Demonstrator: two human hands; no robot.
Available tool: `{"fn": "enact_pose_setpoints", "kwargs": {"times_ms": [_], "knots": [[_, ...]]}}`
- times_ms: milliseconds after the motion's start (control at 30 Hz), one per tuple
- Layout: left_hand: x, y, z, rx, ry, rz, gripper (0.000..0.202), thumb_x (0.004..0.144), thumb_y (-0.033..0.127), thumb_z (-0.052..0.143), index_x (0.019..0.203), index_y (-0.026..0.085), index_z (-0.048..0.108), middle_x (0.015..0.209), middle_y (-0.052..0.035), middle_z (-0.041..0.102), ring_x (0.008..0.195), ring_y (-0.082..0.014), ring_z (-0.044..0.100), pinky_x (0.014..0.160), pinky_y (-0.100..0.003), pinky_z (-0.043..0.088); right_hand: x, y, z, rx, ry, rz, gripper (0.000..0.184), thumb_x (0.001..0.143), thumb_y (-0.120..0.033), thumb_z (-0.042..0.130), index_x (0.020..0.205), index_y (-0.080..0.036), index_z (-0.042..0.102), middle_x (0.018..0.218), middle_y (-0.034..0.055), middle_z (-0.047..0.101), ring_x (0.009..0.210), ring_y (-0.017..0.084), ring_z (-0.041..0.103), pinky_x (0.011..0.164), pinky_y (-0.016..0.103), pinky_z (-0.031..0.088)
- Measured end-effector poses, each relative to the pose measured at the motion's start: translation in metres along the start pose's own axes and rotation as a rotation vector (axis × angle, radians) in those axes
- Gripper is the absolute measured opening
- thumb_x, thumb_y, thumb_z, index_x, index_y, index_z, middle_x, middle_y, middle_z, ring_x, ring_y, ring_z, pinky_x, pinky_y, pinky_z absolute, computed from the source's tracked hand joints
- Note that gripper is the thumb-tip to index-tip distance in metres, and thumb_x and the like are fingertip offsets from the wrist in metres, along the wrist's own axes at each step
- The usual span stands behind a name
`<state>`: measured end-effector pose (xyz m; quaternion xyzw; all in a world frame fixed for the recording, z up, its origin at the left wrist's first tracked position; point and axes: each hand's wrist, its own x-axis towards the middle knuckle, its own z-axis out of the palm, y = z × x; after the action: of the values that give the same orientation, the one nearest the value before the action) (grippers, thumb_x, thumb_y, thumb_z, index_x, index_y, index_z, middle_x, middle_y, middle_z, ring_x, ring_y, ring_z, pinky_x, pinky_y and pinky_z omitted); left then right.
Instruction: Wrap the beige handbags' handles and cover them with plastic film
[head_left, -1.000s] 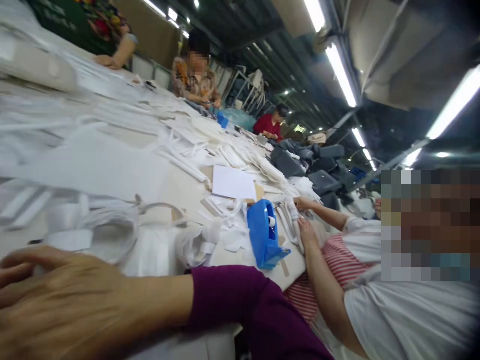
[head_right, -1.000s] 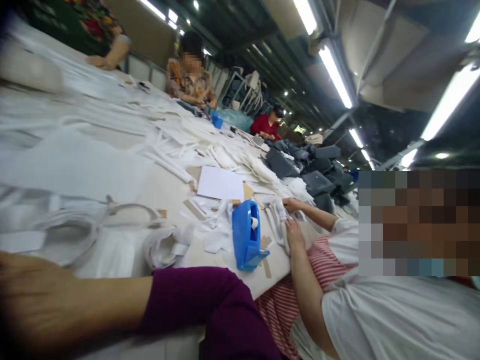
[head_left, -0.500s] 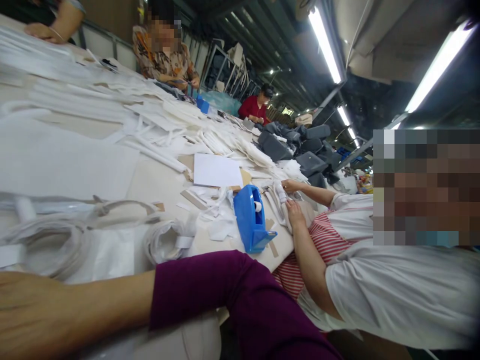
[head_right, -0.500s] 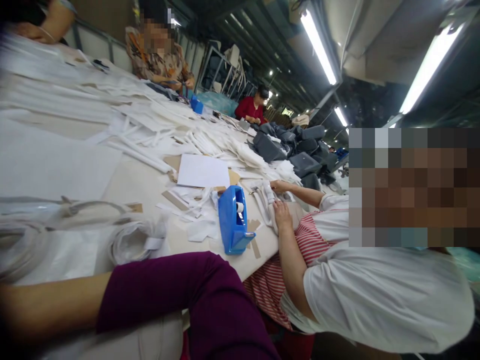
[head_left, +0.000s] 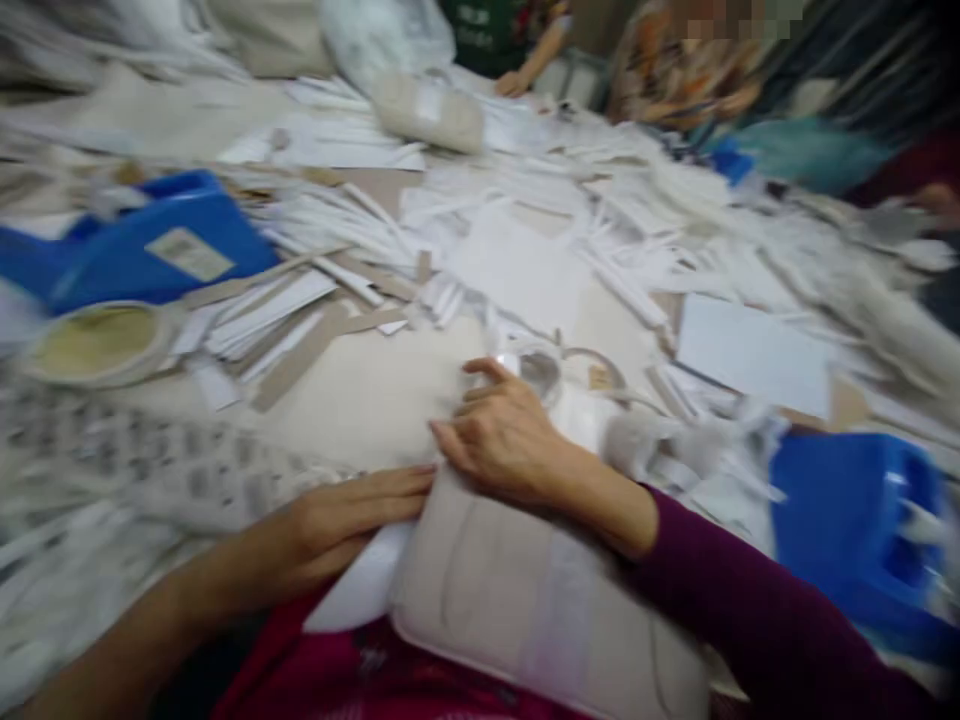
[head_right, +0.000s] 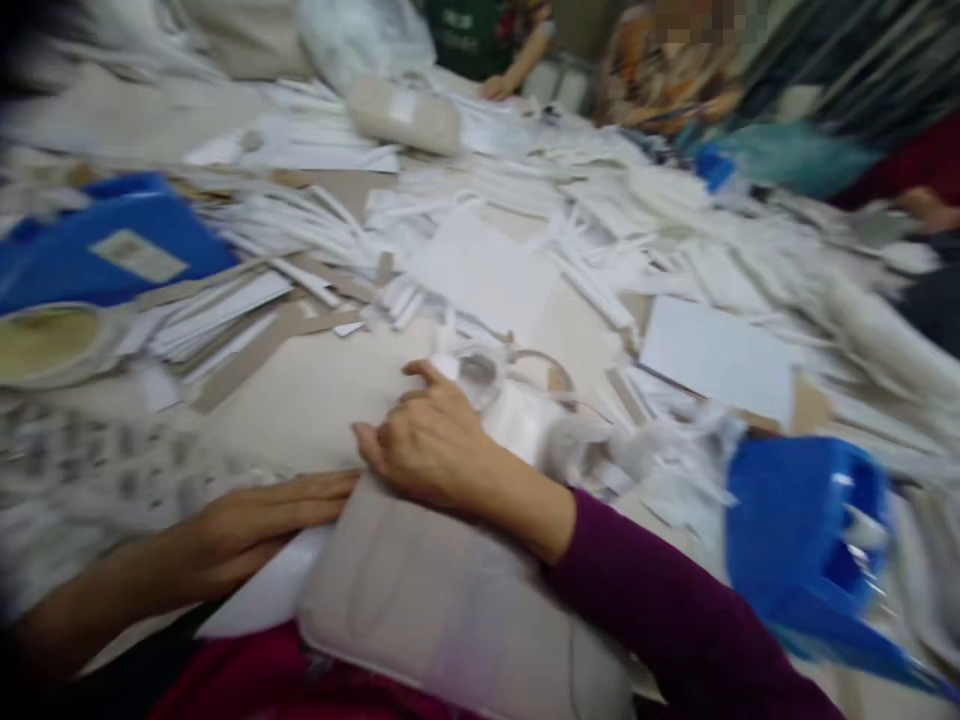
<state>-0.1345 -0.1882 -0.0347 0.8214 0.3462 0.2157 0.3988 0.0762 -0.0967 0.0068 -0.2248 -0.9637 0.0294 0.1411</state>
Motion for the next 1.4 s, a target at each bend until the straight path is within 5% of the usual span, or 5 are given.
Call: {"fn": "enact_pose_setpoints", "kwargs": {"times_ms": [100,333,700,967,1400], "knots": [[-0.026,0.003,-0.004,-0.104,-0.069,-0.060,0.042,0.098,0.017,0.038,0.137,0.024,0.050,0.150,-0.0059,0.043,0.140,-0.0197,0.037,0.118,-0.033,0.031,0.004,0.005,0.002,0.091,-0.007,0.001,0.053,0.099,-0.025,0.037,0.050,-0.017,0.057,0.048,0.0003,0.056,0.048,0.011,0.046,0.104,0.039,0.032],[-0.001,0.011,0.011,-0.349,0.224,-0.057,0.022,0.093,0.018,0.048,0.091,0.015,0.069,0.113,-0.0124,0.068,0.120,-0.0229,0.058,0.102,-0.032,0.046,0.002,0.000,-0.005,0.116,-0.044,-0.004,0.052,0.098,-0.023,0.037,0.049,-0.018,0.051,0.049,-0.0023,0.054,0.048,0.010,0.046,0.106,0.039,0.030],[0.020,0.026,0.017,-0.228,0.358,-0.308,0.023,0.080,0.014,0.059,0.057,0.014,0.059,0.075,-0.0016,0.054,0.082,-0.0151,0.051,0.077,-0.026,0.042,0.007,-0.004,-0.008,0.099,-0.113,0.014,0.051,0.099,-0.025,0.036,0.053,-0.018,0.056,0.052,-0.0010,0.059,0.053,0.011,0.052,0.109,0.040,0.027],[0.010,0.029,0.017,-0.333,0.271,-0.353,0.024,0.091,0.024,0.049,0.075,0.015,0.063,0.082,-0.0007,0.052,0.081,-0.0140,0.052,0.076,-0.026,0.040,0.011,-0.007,-0.007,0.050,-0.145,0.041,0.049,0.098,-0.022,0.038,0.053,-0.018,0.056,0.053,0.0001,0.062,0.054,0.012,0.055,0.112,0.040,0.024],[0.026,0.028,0.023,-0.315,0.321,-0.384,0.033,0.087,0.025,0.055,0.057,0.015,0.058,0.080,-0.0003,0.051,0.078,-0.0127,0.052,0.075,-0.024,0.042,0.011,-0.006,-0.015,0.104,-0.252,-0.015,0.047,0.102,-0.023,0.028,0.063,-0.019,0.055,0.061,-0.0008,0.063,0.064,0.014,0.057,0.112,0.043,0.020]]}}
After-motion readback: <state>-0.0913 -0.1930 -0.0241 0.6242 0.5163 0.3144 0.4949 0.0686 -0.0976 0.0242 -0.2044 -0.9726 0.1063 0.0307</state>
